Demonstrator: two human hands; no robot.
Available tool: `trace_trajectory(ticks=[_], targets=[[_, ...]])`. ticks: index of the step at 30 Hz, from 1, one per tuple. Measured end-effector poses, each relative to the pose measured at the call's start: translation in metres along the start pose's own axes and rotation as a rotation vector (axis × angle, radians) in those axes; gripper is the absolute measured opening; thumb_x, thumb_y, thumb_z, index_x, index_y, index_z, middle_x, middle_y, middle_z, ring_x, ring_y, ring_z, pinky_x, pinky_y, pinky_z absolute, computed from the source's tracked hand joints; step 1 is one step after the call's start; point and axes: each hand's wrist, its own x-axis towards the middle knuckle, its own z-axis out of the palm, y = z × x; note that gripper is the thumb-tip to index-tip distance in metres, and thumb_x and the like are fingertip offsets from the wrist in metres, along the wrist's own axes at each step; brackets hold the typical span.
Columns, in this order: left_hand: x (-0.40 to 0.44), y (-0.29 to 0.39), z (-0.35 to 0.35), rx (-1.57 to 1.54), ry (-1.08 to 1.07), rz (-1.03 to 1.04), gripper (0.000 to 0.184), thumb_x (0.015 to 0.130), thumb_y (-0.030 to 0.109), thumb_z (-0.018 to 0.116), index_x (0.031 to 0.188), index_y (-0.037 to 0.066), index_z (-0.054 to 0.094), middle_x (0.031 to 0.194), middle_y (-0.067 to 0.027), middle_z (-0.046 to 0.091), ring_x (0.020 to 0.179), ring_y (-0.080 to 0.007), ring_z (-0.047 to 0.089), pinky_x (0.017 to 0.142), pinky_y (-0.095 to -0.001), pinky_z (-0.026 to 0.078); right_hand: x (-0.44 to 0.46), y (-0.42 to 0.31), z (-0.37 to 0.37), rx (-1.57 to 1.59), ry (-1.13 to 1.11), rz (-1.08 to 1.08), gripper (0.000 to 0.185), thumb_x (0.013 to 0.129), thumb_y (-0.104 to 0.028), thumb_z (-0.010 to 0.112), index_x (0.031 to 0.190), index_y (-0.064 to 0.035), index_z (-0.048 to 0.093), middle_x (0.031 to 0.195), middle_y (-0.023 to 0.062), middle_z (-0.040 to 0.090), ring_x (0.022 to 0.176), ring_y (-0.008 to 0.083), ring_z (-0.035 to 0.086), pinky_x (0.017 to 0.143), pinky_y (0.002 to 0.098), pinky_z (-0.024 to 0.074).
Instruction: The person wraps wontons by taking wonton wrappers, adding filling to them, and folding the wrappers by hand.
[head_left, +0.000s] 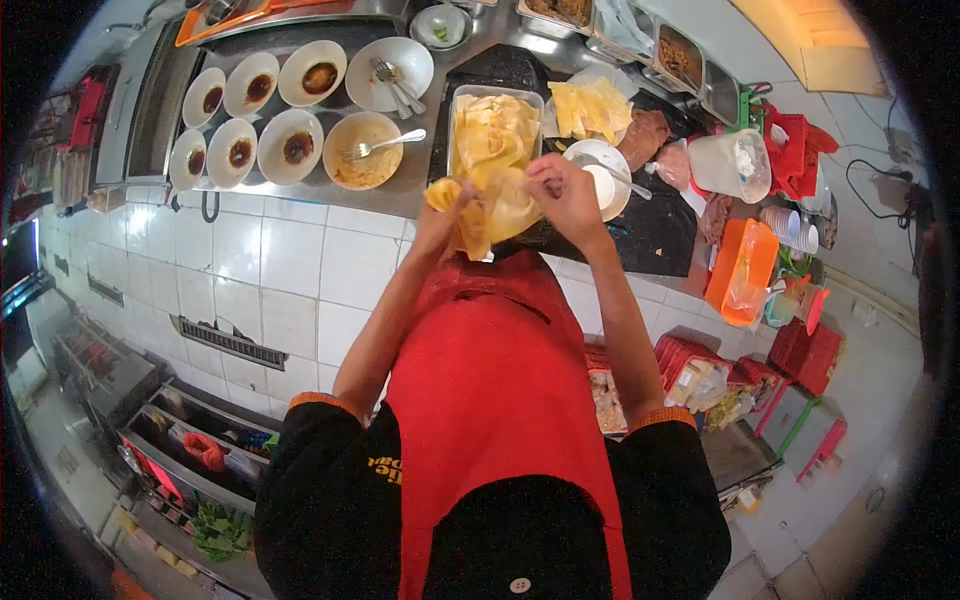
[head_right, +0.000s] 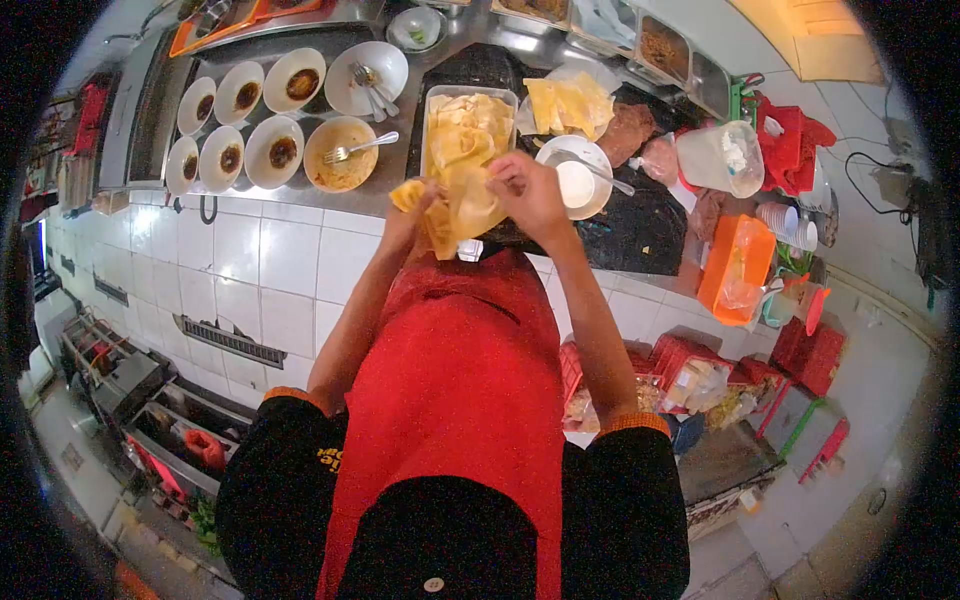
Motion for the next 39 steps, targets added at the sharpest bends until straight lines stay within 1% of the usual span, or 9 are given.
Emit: trace_trajectory(ticks=[3, 7, 8, 13, 15, 16, 24, 37, 39], targets=[[-0.004, 0.004, -0.034, -0.428, -0.029, -0.069, 0.036, 0.103, 0.046, 0.061, 0.117, 0.013, 0.059, 0.108, -0.0064, 0.068, 0.093, -0.0186, 0.067, 0.079, -0.0383, 0.060, 0.018, 0.003, -0.007, -0.356, 0.094, -0.100, 0.021, 0.087, -0.004, 0.072, 0.108, -0.0022, 0.067, 0.087, 0.0143, 0.074, 0.082, 0.0180, 0.074, 0.070, 0.0346, 0.0562], [-0.016, 0.024, -0.048, -0.896, -0.176, -0.041, 0.042, 0.105, 0.045, 0.054, 0.127, 0.010, 0.058, 0.122, -0.0097, 0.065, 0.113, -0.0278, 0.063, 0.096, -0.0469, 0.055, 0.038, 0.005, 0.010, -0.135, -0.027, -0.135, 0.021, 0.089, -0.006, 0.071, 0.109, 0.0001, 0.067, 0.092, 0.0148, 0.076, 0.088, 0.0226, 0.076, 0.077, 0.0360, 0.0577], [-0.012, 0.015, -0.058, -0.947, -0.190, -0.021, 0.047, 0.107, 0.042, 0.049, 0.139, 0.008, 0.051, 0.140, -0.0145, 0.059, 0.125, -0.0316, 0.059, 0.106, -0.0531, 0.049, 0.046, 0.007, 0.019, 0.051, -0.098, -0.133, 0.022, 0.089, -0.007, 0.071, 0.109, 0.0008, 0.067, 0.094, 0.0151, 0.076, 0.090, 0.0242, 0.076, 0.079, 0.0358, 0.0581], [-0.018, 0.038, -0.035, -0.786, -0.190, 0.009, 0.059, 0.107, 0.041, 0.046, 0.155, 0.009, 0.036, 0.157, -0.0159, 0.043, 0.139, -0.0349, 0.049, 0.112, -0.0537, 0.044, 0.071, 0.040, 0.052, -0.126, 0.063, -0.145, 0.026, 0.084, -0.005, 0.078, 0.108, -0.0005, 0.069, 0.096, 0.0142, 0.075, 0.090, 0.0273, 0.075, 0.086, 0.0364, 0.0564], [-0.017, 0.039, -0.028, -0.756, -0.222, 0.019, 0.064, 0.106, 0.041, 0.047, 0.159, 0.008, 0.031, 0.162, -0.0152, 0.037, 0.144, -0.0349, 0.043, 0.116, -0.0534, 0.040, 0.067, 0.042, 0.060, -0.438, 0.402, -0.494, 0.025, 0.082, -0.005, 0.079, 0.105, -0.0025, 0.070, 0.094, 0.0128, 0.073, 0.091, 0.0318, 0.071, 0.087, 0.0392, 0.0544], [-0.015, 0.039, -0.025, -0.714, -0.224, 0.013, 0.064, 0.106, 0.041, 0.046, 0.159, 0.008, 0.030, 0.162, -0.0152, 0.038, 0.144, -0.0352, 0.044, 0.116, -0.0538, 0.040, 0.061, 0.029, 0.062, -0.400, 0.456, -0.516, 0.021, 0.081, -0.006, 0.080, 0.099, -0.0036, 0.071, 0.092, 0.0129, 0.071, 0.092, 0.0354, 0.067, 0.086, 0.0409, 0.0531], [-0.003, 0.026, 0.012, -0.580, -0.261, -0.058, 0.054, 0.111, 0.038, 0.037, 0.156, 0.009, 0.034, 0.158, -0.0138, 0.044, 0.140, -0.0308, 0.050, 0.114, -0.0489, 0.045, -0.001, -0.031, 0.059, -0.130, 0.219, -0.337, 0.023, 0.085, -0.009, 0.079, 0.107, -0.0027, 0.074, 0.101, 0.0131, 0.075, 0.092, 0.0300, 0.071, 0.083, 0.0383, 0.0554], [0.004, 0.039, 0.034, -0.555, -0.364, -0.045, 0.055, 0.112, 0.042, 0.030, 0.156, 0.009, 0.035, 0.159, -0.0119, 0.042, 0.144, -0.0291, 0.044, 0.118, -0.0481, 0.040, -0.015, -0.021, 0.054, 0.146, 0.372, -0.165, 0.024, 0.084, -0.008, 0.082, 0.105, -0.0011, 0.075, 0.100, 0.0128, 0.076, 0.091, 0.0242, 0.072, 0.081, 0.0329, 0.0558], [0.004, 0.041, 0.035, -0.532, -0.398, -0.035, 0.055, 0.112, 0.043, 0.030, 0.156, 0.010, 0.035, 0.159, -0.0115, 0.042, 0.144, -0.0291, 0.044, 0.118, -0.0480, 0.040, -0.015, -0.025, 0.053, 0.021, 0.382, -0.228, 0.025, 0.082, -0.008, 0.083, 0.105, -0.0015, 0.075, 0.101, 0.0127, 0.076, 0.092, 0.0255, 0.071, 0.083, 0.0342, 0.0557]])
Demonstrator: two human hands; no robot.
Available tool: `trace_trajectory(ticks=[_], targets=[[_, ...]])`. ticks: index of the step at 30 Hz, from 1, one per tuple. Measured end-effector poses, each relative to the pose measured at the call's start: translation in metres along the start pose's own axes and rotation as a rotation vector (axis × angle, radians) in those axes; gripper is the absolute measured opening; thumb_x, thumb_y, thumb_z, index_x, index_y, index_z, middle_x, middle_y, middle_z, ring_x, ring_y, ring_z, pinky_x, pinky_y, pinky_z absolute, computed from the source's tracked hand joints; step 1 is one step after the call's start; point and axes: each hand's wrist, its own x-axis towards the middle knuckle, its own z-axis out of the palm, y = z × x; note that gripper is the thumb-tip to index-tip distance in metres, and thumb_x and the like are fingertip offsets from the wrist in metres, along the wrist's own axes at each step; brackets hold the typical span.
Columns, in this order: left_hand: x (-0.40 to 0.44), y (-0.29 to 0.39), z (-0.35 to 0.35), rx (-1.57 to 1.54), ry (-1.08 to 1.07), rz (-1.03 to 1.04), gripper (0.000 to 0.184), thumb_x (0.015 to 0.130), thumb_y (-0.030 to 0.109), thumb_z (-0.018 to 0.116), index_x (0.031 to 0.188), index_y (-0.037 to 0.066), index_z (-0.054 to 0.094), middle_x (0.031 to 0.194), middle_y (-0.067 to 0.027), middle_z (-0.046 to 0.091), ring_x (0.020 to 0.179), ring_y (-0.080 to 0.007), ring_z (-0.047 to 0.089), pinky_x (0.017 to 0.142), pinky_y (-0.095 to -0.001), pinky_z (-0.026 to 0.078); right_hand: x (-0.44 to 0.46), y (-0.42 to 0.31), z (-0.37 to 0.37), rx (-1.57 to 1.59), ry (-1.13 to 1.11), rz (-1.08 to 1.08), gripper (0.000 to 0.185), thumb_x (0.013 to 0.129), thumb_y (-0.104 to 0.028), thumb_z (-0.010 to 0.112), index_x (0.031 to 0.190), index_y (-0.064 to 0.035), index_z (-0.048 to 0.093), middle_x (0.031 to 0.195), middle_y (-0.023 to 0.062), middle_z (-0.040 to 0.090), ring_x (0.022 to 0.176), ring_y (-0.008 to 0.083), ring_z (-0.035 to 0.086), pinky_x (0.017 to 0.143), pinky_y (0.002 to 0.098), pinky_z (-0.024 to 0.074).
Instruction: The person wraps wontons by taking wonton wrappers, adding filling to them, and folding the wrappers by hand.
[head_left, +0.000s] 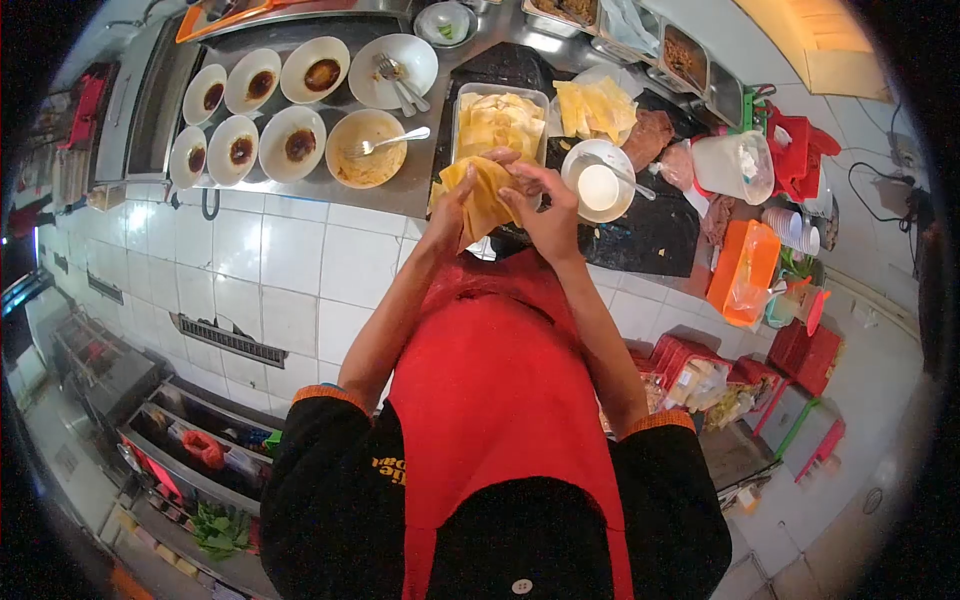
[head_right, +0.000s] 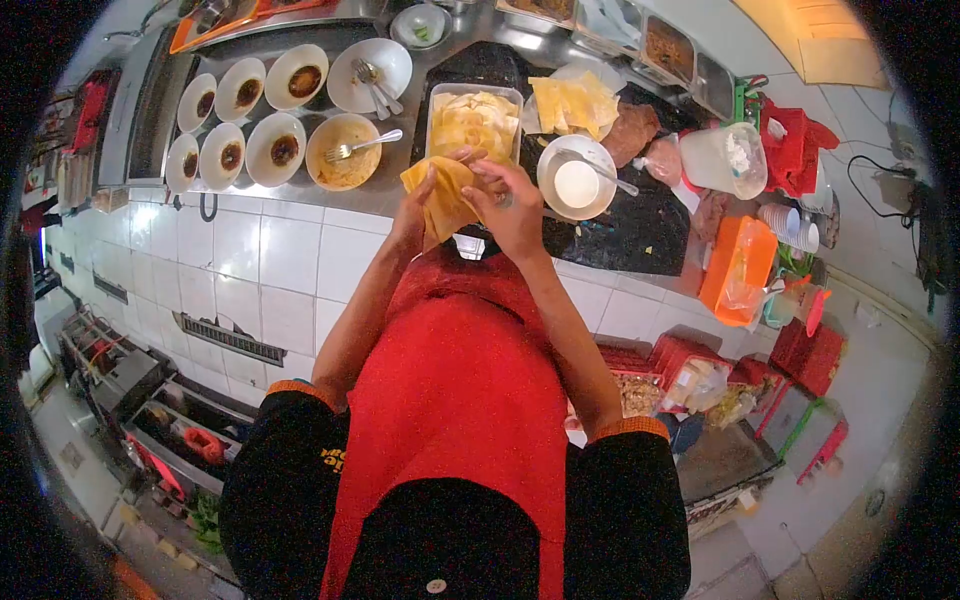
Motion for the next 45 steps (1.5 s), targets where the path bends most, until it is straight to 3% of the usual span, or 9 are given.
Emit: trace_trajectory(ticks=[4, 17, 25, 29, 32, 38, 40, 41, 45], targets=[[-0.001, -0.005, 0.000, -0.037, 0.078, -0.006, 0.057, 0.112, 0.046, 0.027, 0.158, 0.012, 0.032, 0.161, -0.0097, 0.039, 0.143, -0.0293, 0.044, 0.117, -0.0473, 0.041, -0.003, -0.003, 0.000, -0.293, -0.013, -0.258, 0.028, 0.079, -0.006, 0.083, 0.106, -0.0027, 0.074, 0.101, 0.0133, 0.074, 0.097, 0.0308, 0.068, 0.088, 0.0396, 0.0544], [-0.003, -0.008, -0.009, -0.004, 0.103, 0.013, 0.059, 0.111, 0.049, 0.025, 0.159, 0.014, 0.029, 0.164, -0.0080, 0.035, 0.145, -0.0291, 0.043, 0.116, -0.0472, 0.042, -0.002, 0.004, 0.004, -0.340, -0.043, -0.338, 0.026, 0.083, -0.004, 0.080, 0.108, -0.0020, 0.071, 0.102, 0.0159, 0.073, 0.094, 0.0350, 0.068, 0.087, 0.0397, 0.0537], [-0.006, -0.004, -0.010, 0.057, 0.014, 0.087, 0.058, 0.111, 0.048, 0.028, 0.159, 0.014, 0.027, 0.165, -0.0113, 0.034, 0.146, -0.0332, 0.040, 0.117, -0.0500, 0.040, 0.003, -0.003, 0.003, -0.067, -0.129, -0.050, 0.030, 0.078, 0.001, 0.082, 0.106, -0.0029, 0.071, 0.093, 0.0098, 0.073, 0.081, 0.0186, 0.069, 0.072, 0.0310, 0.0549], [-0.002, -0.015, -0.012, 0.084, 0.047, 0.181, 0.060, 0.109, 0.049, 0.035, 0.157, 0.014, 0.030, 0.164, -0.0138, 0.034, 0.147, -0.0351, 0.039, 0.117, -0.0529, 0.039, -0.002, -0.007, 0.007, -0.096, -0.052, -0.137, 0.031, 0.078, 0.001, 0.083, 0.106, -0.0023, 0.071, 0.092, 0.0089, 0.072, 0.077, 0.0146, 0.068, 0.070, 0.0297, 0.0543], [-0.003, -0.017, -0.011, 0.128, 0.123, 0.222, 0.057, 0.110, 0.048, 0.034, 0.155, 0.013, 0.031, 0.160, -0.0149, 0.039, 0.142, -0.0343, 0.044, 0.115, -0.0507, 0.042, -0.009, -0.012, 0.012, -0.211, 0.009, -0.164, 0.030, 0.077, 0.001, 0.082, 0.104, -0.0013, 0.069, 0.095, 0.0120, 0.072, 0.074, 0.0197, 0.070, 0.067, 0.0318, 0.0561], [-0.012, -0.015, -0.025, 0.076, 0.108, 0.029, 0.046, 0.106, 0.036, 0.057, 0.141, 0.006, 0.050, 0.137, -0.0128, 0.060, 0.123, -0.0256, 0.061, 0.099, -0.0421, 0.056, -0.005, -0.022, 0.002, 0.018, -0.044, -0.060, 0.024, 0.082, 0.001, 0.081, 0.103, -0.0018, 0.070, 0.095, 0.0032, 0.072, 0.086, 0.0096, 0.067, 0.076, 0.0245, 0.0541], [-0.010, -0.016, -0.022, 0.440, 0.325, 0.089, 0.035, 0.100, 0.026, 0.070, 0.126, 0.003, 0.063, 0.118, -0.0083, 0.070, 0.104, -0.0179, 0.069, 0.085, -0.0345, 0.060, -0.003, -0.026, -0.004, 0.426, -0.091, 0.297, 0.022, 0.084, -0.001, 0.081, 0.103, -0.0012, 0.070, 0.094, 0.0004, 0.071, 0.092, 0.0087, 0.065, 0.080, 0.0230, 0.0534], [-0.009, -0.016, -0.021, 0.440, 0.325, 0.089, 0.035, 0.100, 0.026, 0.070, 0.126, 0.003, 0.063, 0.118, -0.0083, 0.070, 0.104, -0.0179, 0.069, 0.085, -0.0345, 0.060, -0.003, -0.019, -0.007, 0.403, -0.115, 0.280, 0.024, 0.085, -0.003, 0.079, 0.107, -0.0006, 0.070, 0.107, 0.0104, 0.070, 0.093, 0.0181, 0.069, 0.079, 0.0246, 0.0555], [-0.011, -0.005, -0.006, 0.541, 0.422, 0.049, 0.035, 0.094, 0.021, 0.078, 0.120, 0.002, 0.066, 0.109, -0.0061, 0.073, 0.095, -0.0147, 0.071, 0.078, -0.0308, 0.060, 0.009, -0.030, -0.028, -0.023, -0.263, -0.056, 0.033, 0.086, -0.010, 0.080, 0.117, -0.0043, 0.071, 0.126, 0.0165, 0.062, 0.104, 0.0240, 0.067, 0.086, 0.0302, 0.0557]])
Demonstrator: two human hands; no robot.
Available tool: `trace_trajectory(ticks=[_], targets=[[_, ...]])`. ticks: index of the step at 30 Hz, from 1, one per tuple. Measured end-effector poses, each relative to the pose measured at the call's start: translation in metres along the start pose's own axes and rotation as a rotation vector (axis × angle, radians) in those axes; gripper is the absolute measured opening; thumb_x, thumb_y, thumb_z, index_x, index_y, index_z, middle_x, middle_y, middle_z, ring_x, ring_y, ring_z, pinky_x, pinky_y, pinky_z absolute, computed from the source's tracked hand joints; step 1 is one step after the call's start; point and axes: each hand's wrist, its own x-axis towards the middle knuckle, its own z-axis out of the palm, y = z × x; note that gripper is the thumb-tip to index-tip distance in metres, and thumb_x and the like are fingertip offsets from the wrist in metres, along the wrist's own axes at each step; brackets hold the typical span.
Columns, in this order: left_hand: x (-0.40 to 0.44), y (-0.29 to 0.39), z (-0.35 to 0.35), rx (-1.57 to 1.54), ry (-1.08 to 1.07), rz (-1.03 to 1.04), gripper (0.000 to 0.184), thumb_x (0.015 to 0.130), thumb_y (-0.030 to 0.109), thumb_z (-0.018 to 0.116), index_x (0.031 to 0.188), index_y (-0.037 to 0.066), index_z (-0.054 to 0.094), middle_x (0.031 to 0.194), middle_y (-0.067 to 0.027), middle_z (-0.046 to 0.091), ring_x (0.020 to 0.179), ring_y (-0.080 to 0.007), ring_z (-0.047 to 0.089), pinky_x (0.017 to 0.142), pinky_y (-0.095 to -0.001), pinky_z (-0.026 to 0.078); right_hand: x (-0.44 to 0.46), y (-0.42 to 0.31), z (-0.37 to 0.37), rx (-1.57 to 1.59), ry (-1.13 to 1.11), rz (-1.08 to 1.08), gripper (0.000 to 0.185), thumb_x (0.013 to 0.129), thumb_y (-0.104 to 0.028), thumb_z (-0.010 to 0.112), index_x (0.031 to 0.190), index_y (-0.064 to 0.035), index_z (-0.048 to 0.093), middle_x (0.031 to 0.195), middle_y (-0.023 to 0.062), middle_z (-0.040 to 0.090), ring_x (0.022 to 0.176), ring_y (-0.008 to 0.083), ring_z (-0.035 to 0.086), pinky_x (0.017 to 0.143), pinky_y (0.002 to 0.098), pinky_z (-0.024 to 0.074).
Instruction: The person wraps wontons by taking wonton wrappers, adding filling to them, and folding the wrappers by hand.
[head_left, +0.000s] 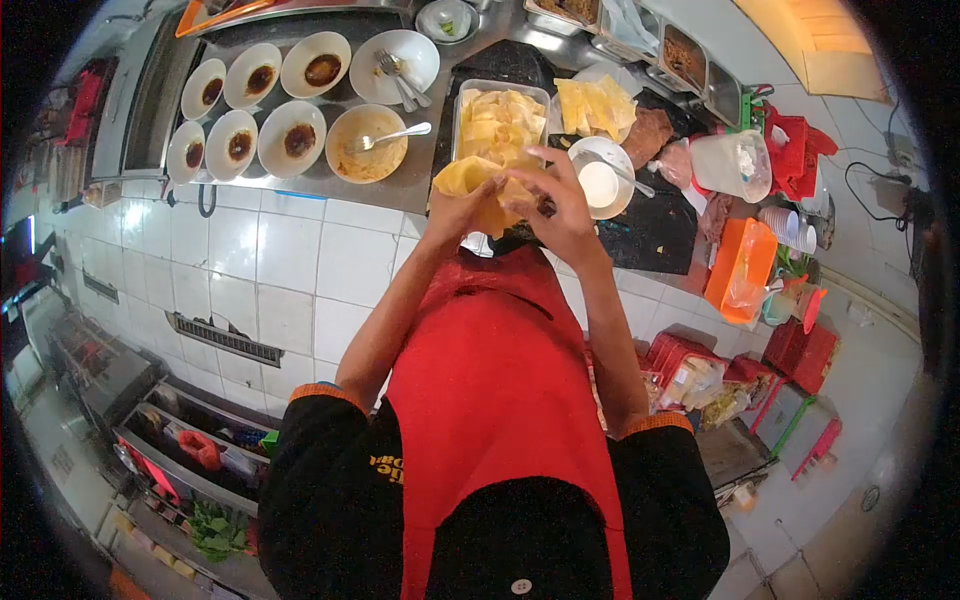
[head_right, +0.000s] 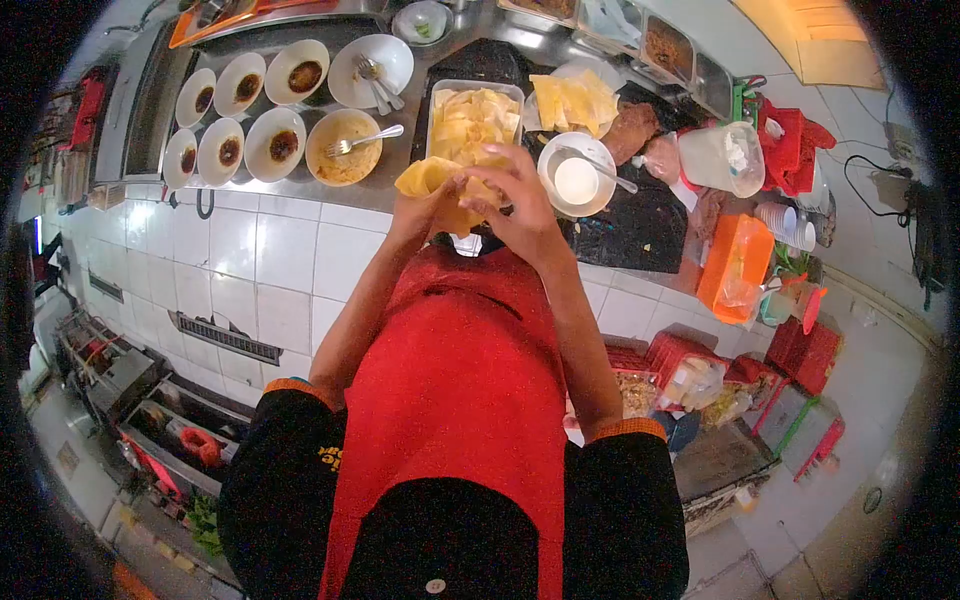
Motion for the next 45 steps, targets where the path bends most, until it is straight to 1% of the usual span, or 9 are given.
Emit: trace_trajectory(ticks=[6, 11, 14, 20, 27, 29, 35, 39, 45], targets=[[-0.001, -0.002, 0.005, 0.083, -0.058, 0.080, 0.038, 0.093, 0.020, 0.079, 0.123, 0.002, 0.064, 0.111, -0.0069, 0.072, 0.095, -0.0151, 0.071, 0.079, -0.0304, 0.059, 0.008, 0.009, -0.002, -0.207, -0.139, -0.218, 0.046, 0.085, -0.025, 0.082, 0.127, -0.0117, 0.070, 0.138, 0.0183, 0.052, 0.113, 0.0334, 0.061, 0.097, 0.0423, 0.0512], [-0.002, -0.003, 0.002, 0.186, -0.034, 0.192, 0.037, 0.093, 0.021, 0.079, 0.122, 0.003, 0.064, 0.109, -0.0065, 0.072, 0.096, -0.0156, 0.070, 0.080, -0.0313, 0.059, -0.005, 0.031, -0.003, 0.004, -0.137, 0.083, 0.045, 0.087, -0.013, 0.082, 0.130, -0.0086, 0.068, 0.107, 0.0103, 0.069, 0.096, 0.0184, 0.067, 0.085, 0.0313, 0.0539], [-0.003, 0.003, 0.000, -0.039, -0.032, 0.030, 0.040, 0.093, 0.023, 0.079, 0.124, 0.003, 0.062, 0.111, -0.0070, 0.071, 0.099, -0.0172, 0.070, 0.083, -0.0323, 0.059, -0.016, 0.046, 0.007, 0.220, 0.023, 0.114, 0.041, 0.088, -0.003, 0.079, 0.128, -0.0032, 0.068, 0.093, 0.0030, 0.072, 0.089, 0.0115, 0.067, 0.079, 0.0258, 0.0532], [-0.012, 0.015, 0.009, -0.286, 0.003, -0.066, 0.040, 0.097, 0.022, 0.074, 0.129, 0.003, 0.060, 0.118, -0.0082, 0.069, 0.102, -0.0175, 0.070, 0.084, -0.0332, 0.060, -0.012, 0.036, 0.011, 0.501, 0.113, 0.223, 0.032, 0.090, 0.004, 0.074, 0.121, 0.0050, 0.067, 0.103, 0.0080, 0.073, 0.095, 0.0117, 0.069, 0.087, 0.0266, 0.0557], [-0.008, -0.005, 0.001, 0.005, -0.099, 0.017, 0.044, 0.100, 0.030, 0.070, 0.133, 0.002, 0.058, 0.121, -0.0083, 0.069, 0.104, -0.0158, 0.068, 0.087, -0.0324, 0.057, 0.003, 0.008, 0.006, 0.449, -0.075, 0.188, 0.027, 0.093, 0.007, 0.069, 0.120, 0.0054, 0.065, 0.103, 0.0084, 0.073, 0.095, 0.0141, 0.071, 0.089, 0.0275, 0.0572], [-0.007, -0.007, -0.003, 0.003, -0.130, 0.037, 0.045, 0.101, 0.031, 0.069, 0.134, 0.002, 0.058, 0.122, -0.0084, 0.068, 0.105, -0.0152, 0.067, 0.087, -0.0323, 0.057, 0.006, 0.012, 0.003, 0.148, -0.130, 0.114, 0.025, 0.094, 0.006, 0.069, 0.118, 0.0040, 0.065, 0.102, 0.0076, 0.073, 0.094, 0.0123, 0.070, 0.087, 0.0276, 0.0574], [-0.007, -0.026, -0.037, 0.083, 0.078, -0.022, 0.033, 0.103, 0.032, 0.065, 0.126, 0.009, 0.060, 0.119, -0.0070, 0.067, 0.103, -0.0185, 0.067, 0.087, -0.0347, 0.057, 0.011, 0.067, 0.006, 0.237, -0.039, 0.207, 0.021, 0.089, -0.001, 0.075, 0.108, 0.0026, 0.067, 0.082, 0.0070, 0.073, 0.076, 0.0095, 0.068, 0.068, 0.0267, 0.0552], [-0.009, -0.014, -0.073, -0.432, -0.052, -0.041, 0.037, 0.105, 0.048, 0.054, 0.119, 0.014, 0.056, 0.113, -0.0114, 0.066, 0.100, -0.0245, 0.067, 0.084, -0.0428, 0.060, 0.029, 0.072, -0.011, -0.204, -0.075, 0.159, 0.023, 0.090, -0.005, 0.071, 0.111, 0.0007, 0.063, 0.081, 0.0115, 0.073, 0.069, 0.0171, 0.069, 0.068, 0.0302, 0.0543], [-0.008, -0.005, -0.094, -0.698, -0.074, -0.063, 0.027, 0.106, 0.039, 0.056, 0.117, 0.015, 0.059, 0.110, -0.0074, 0.068, 0.102, -0.0238, 0.065, 0.090, -0.0424, 0.056, 0.056, 0.101, 0.032, 0.025, -0.235, 0.071, 0.025, 0.089, -0.003, 0.069, 0.113, -0.0022, 0.063, 0.083, 0.0148, 0.072, 0.073, 0.0254, 0.073, 0.070, 0.0361, 0.0559]])
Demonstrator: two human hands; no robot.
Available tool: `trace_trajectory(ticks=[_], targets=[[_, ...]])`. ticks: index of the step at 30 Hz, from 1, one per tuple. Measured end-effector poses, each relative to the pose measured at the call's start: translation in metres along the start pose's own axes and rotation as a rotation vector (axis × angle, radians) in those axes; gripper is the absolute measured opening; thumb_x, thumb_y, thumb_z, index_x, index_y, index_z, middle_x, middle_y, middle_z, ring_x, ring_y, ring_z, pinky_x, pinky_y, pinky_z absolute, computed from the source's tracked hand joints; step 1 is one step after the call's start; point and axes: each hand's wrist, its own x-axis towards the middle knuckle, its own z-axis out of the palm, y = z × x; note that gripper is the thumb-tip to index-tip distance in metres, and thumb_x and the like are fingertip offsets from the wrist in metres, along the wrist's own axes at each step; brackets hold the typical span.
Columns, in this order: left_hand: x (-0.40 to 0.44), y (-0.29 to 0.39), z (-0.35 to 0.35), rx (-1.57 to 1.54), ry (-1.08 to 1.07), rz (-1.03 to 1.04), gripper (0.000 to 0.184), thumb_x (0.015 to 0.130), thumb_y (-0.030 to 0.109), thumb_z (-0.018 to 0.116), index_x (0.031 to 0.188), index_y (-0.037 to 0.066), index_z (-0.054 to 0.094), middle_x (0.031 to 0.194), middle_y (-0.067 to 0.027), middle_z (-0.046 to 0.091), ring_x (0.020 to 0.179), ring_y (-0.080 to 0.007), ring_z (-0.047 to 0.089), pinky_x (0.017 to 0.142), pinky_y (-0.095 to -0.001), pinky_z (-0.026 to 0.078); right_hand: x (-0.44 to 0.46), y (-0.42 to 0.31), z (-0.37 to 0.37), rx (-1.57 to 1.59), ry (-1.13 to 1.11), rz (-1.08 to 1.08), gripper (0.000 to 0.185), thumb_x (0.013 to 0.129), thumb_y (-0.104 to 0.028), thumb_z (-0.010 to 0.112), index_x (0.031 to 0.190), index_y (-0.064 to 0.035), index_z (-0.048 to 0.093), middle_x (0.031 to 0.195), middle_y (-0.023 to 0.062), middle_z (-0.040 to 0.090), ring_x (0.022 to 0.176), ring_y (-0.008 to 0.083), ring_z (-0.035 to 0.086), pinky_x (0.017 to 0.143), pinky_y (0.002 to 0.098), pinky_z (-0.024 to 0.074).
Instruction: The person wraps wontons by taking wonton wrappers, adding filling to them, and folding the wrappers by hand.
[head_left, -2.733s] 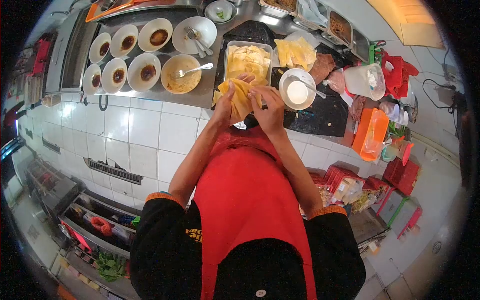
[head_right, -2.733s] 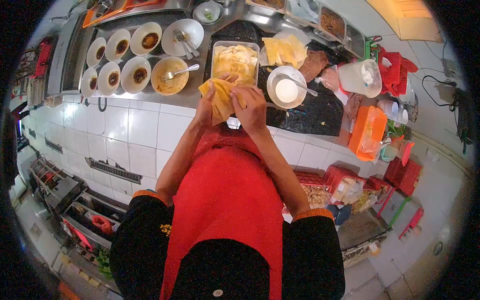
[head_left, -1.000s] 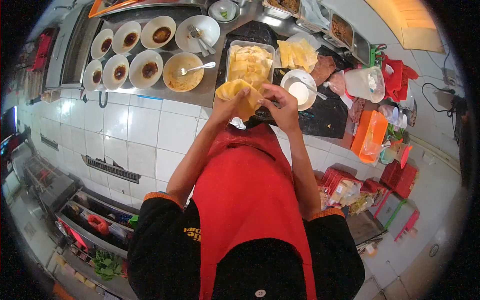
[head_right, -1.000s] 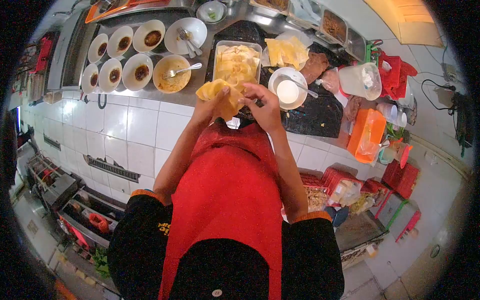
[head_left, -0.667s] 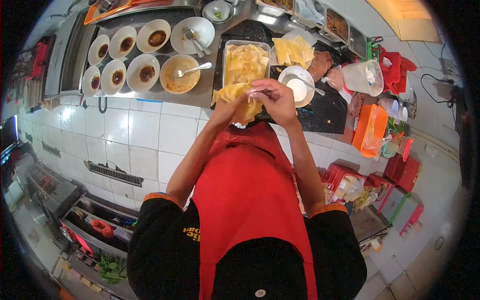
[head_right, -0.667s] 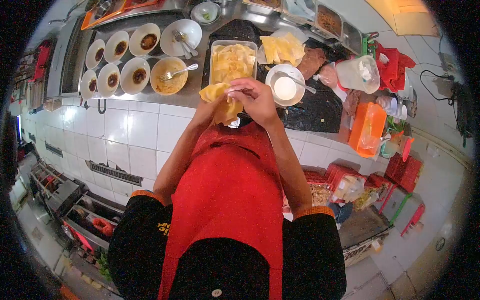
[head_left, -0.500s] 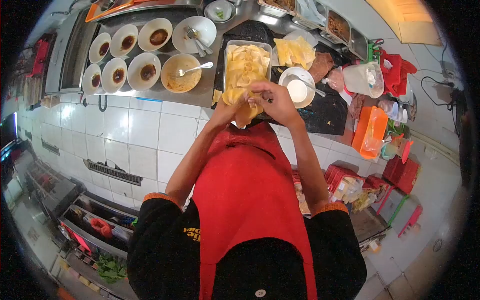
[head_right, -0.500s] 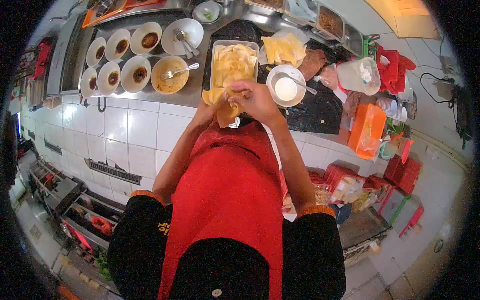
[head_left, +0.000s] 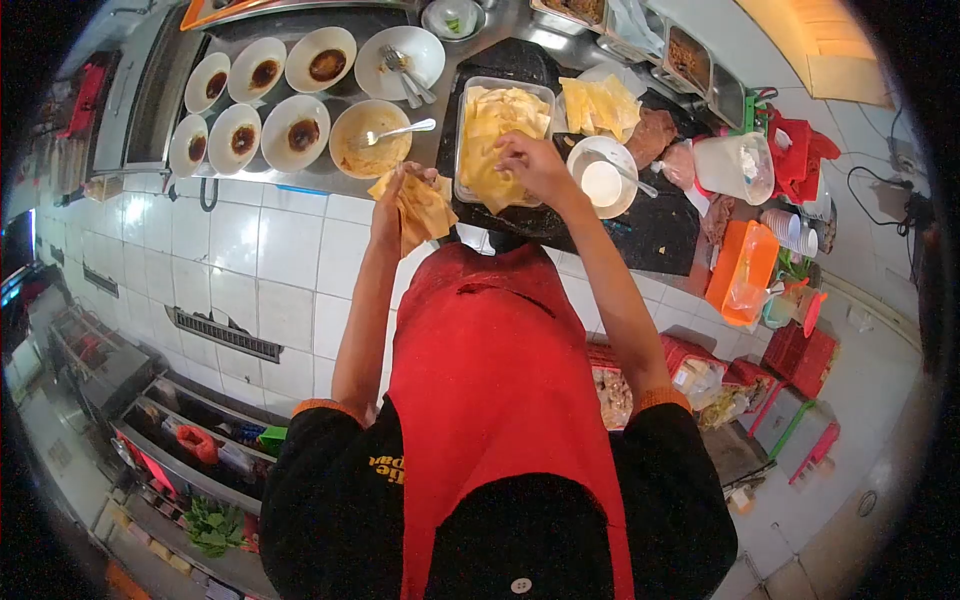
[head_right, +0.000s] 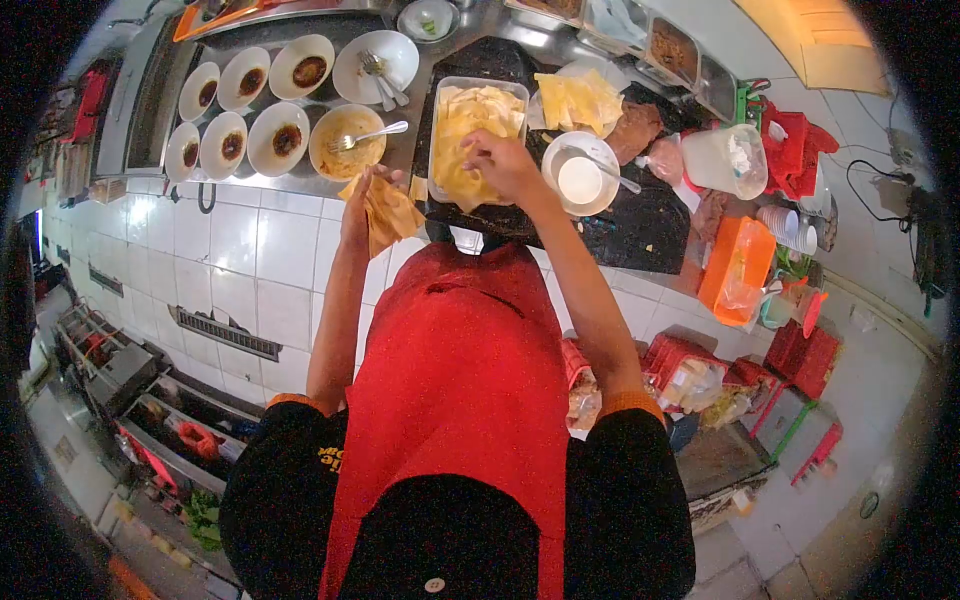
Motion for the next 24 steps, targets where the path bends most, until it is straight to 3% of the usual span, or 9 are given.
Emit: trace_trajectory(ticks=[2, 4, 7, 10, 13, 15, 19, 23, 24], targets=[[-0.002, 0.000, 0.007, 0.022, 0.003, 0.013, 0.027, 0.106, 0.039, 0.055, 0.116, 0.015, 0.059, 0.109, -0.0070, 0.068, 0.102, -0.0236, 0.066, 0.090, -0.0429, 0.056, 0.003, 0.015, 0.006, -0.086, 0.007, -0.016, 0.025, 0.089, -0.004, 0.069, 0.113, -0.0027, 0.064, 0.083, 0.0150, 0.072, 0.074, 0.0272, 0.073, 0.070, 0.0381, 0.0563], [-0.005, -0.001, 0.008, 0.041, 0.013, 0.038, 0.027, 0.106, 0.039, 0.055, 0.116, 0.015, 0.059, 0.109, -0.0066, 0.068, 0.102, -0.0234, 0.066, 0.089, -0.0433, 0.056, 0.006, 0.014, 0.009, -0.373, 0.217, -0.188, 0.023, 0.088, -0.006, 0.070, 0.110, -0.0037, 0.066, 0.090, 0.0149, 0.071, 0.084, 0.0304, 0.072, 0.075, 0.0420, 0.0562], [-0.013, -0.004, 0.007, -0.009, 0.020, 0.034, 0.032, 0.107, 0.039, 0.052, 0.125, 0.013, 0.057, 0.116, -0.0091, 0.067, 0.106, -0.0252, 0.065, 0.092, -0.0451, 0.057, -0.010, -0.008, 0.014, -0.533, 0.434, -0.347, 0.021, 0.086, -0.006, 0.071, 0.106, -0.0038, 0.068, 0.098, 0.0151, 0.070, 0.096, 0.0340, 0.068, 0.081, 0.0441, 0.0546], [-0.014, -0.007, 0.012, 0.070, 0.031, 0.105, 0.042, 0.109, 0.040, 0.047, 0.138, 0.010, 0.050, 0.131, -0.0130, 0.064, 0.112, -0.0286, 0.065, 0.096, -0.0467, 0.056, -0.038, -0.011, 0.038, -0.445, 0.213, -0.311, 0.018, 0.086, -0.004, 0.070, 0.104, -0.0024, 0.069, 0.104, 0.0158, 0.069, 0.102, 0.0352, 0.065, 0.087, 0.0433, 0.0532], [-0.010, -0.014, 0.018, 0.031, -0.011, 0.108, 0.050, 0.110, 0.041, 0.043, 0.148, 0.009, 0.040, 0.145, -0.0164, 0.055, 0.121, -0.0322, 0.062, 0.100, -0.0495, 0.055, -0.051, -0.006, 0.054, -0.423, 0.140, -0.209, 0.025, 0.084, -0.002, 0.072, 0.109, -0.0022, 0.070, 0.109, 0.0154, 0.070, 0.105, 0.0360, 0.066, 0.091, 0.0421, 0.0528], [-0.005, -0.019, 0.022, 0.111, -0.036, 0.096, 0.056, 0.109, 0.044, 0.042, 0.154, 0.011, 0.035, 0.158, -0.0178, 0.043, 0.135, -0.0341, 0.052, 0.108, -0.0528, 0.050, -0.057, -0.020, 0.049, -0.357, 0.225, -0.217, 0.022, 0.086, -0.004, 0.071, 0.107, -0.0015, 0.070, 0.106, 0.0159, 0.070, 0.103, 0.0358, 0.066, 0.090, 0.0417, 0.0533], [0.001, -0.043, 0.042, 0.223, -0.100, -0.028, 0.055, 0.110, 0.044, 0.039, 0.151, 0.008, 0.039, 0.150, -0.0176, 0.051, 0.136, -0.0312, 0.053, 0.110, -0.0447, 0.049, -0.073, -0.065, 0.034, -0.214, 0.358, -0.190, 0.021, 0.089, -0.010, 0.074, 0.108, -0.0010, 0.070, 0.104, 0.0159, 0.072, 0.099, 0.0336, 0.067, 0.087, 0.0398, 0.0539], [0.002, -0.061, 0.070, 0.412, -0.163, -0.096, 0.052, 0.111, 0.041, 0.039, 0.150, 0.006, 0.041, 0.147, -0.0184, 0.054, 0.132, -0.0322, 0.056, 0.108, -0.0446, 0.050, -0.085, -0.057, 0.019, -0.171, 0.330, -0.179, 0.022, 0.090, -0.013, 0.075, 0.108, -0.0011, 0.071, 0.107, 0.0147, 0.073, 0.097, 0.0295, 0.069, 0.086, 0.0373, 0.0535], [0.006, -0.063, 0.065, 0.413, -0.171, -0.103, 0.052, 0.111, 0.041, 0.039, 0.150, 0.006, 0.041, 0.147, -0.0184, 0.054, 0.132, -0.0322, 0.056, 0.108, -0.0446, 0.050, -0.088, -0.051, 0.011, -0.119, 0.407, -0.052, 0.021, 0.091, -0.013, 0.075, 0.108, -0.0012, 0.071, 0.106, 0.0147, 0.074, 0.096, 0.0280, 0.069, 0.085, 0.0366, 0.0535]])
